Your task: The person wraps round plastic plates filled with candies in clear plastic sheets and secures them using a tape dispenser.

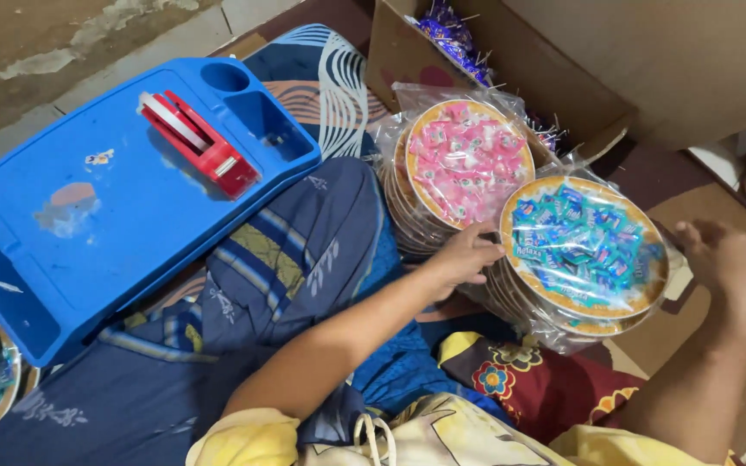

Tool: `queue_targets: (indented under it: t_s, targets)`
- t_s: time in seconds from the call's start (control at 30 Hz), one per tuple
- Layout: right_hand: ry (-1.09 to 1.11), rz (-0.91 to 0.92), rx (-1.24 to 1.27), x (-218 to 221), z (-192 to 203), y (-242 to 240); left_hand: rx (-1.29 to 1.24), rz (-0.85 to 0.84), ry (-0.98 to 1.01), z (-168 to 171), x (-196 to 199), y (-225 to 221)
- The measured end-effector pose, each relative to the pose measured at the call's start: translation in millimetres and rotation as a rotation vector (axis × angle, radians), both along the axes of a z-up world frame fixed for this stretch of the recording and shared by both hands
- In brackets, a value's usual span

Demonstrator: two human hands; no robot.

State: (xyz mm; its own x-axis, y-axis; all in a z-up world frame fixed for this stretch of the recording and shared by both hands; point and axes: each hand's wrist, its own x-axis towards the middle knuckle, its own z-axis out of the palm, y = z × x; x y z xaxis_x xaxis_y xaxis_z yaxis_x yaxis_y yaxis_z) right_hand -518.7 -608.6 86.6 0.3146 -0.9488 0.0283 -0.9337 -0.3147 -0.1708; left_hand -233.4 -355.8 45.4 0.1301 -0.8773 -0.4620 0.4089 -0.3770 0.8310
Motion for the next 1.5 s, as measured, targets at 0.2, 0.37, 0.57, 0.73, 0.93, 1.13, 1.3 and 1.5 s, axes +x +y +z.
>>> queue_targets:
  t_s: [0.2, 0.37, 0.57, 0.73, 0.93, 1.13, 1.3, 1.5]
  targets:
    - [-0.328, -0.19, 0.421, 28.2, 5.7, 29.5, 0.03, 0.23, 0.11, -25.9, -27.5, -36.1]
    - [-0.495, -0.217, 0.469, 17.6, -14.8, 26.0, -0.023, 0.285, 0.168, -55.1, -31.0, -47.7]
    - [-0.772, -0.106, 0.449, 9.7, -2.5, 39.7, -0.059, 0.254, 0.197, -14.9, -19.5, -26.2]
    - [-0.844, 0.01, 0.402, 33.5, 20.3, 77.8, -0.186, 0.279, 0.204, 28.5, 8.3, 17.8]
    - [-0.832, 0.388, 0.368, 114.6, -21.8, 124.1, -0.538, 0.437, 0.245, 43.7, 60.7, 122.9]
    - [-1.165, 0.39, 1.011, 268.0, -1.8, 246.2, -0.388, 1.006, -0.065, 58.7, 103.2, 247.0]
    - [-1.336, 0.366, 1.75, 350.8, -37.2, 323.5, -0.431, 1.416, -0.057, 61.3, 116.3, 326.2]
    - [-1.142, 0.165, 1.866, 404.3, -33.9, 397.2, -0.428, 1.554, -0.22, 36.0, 128.0, 350.0]
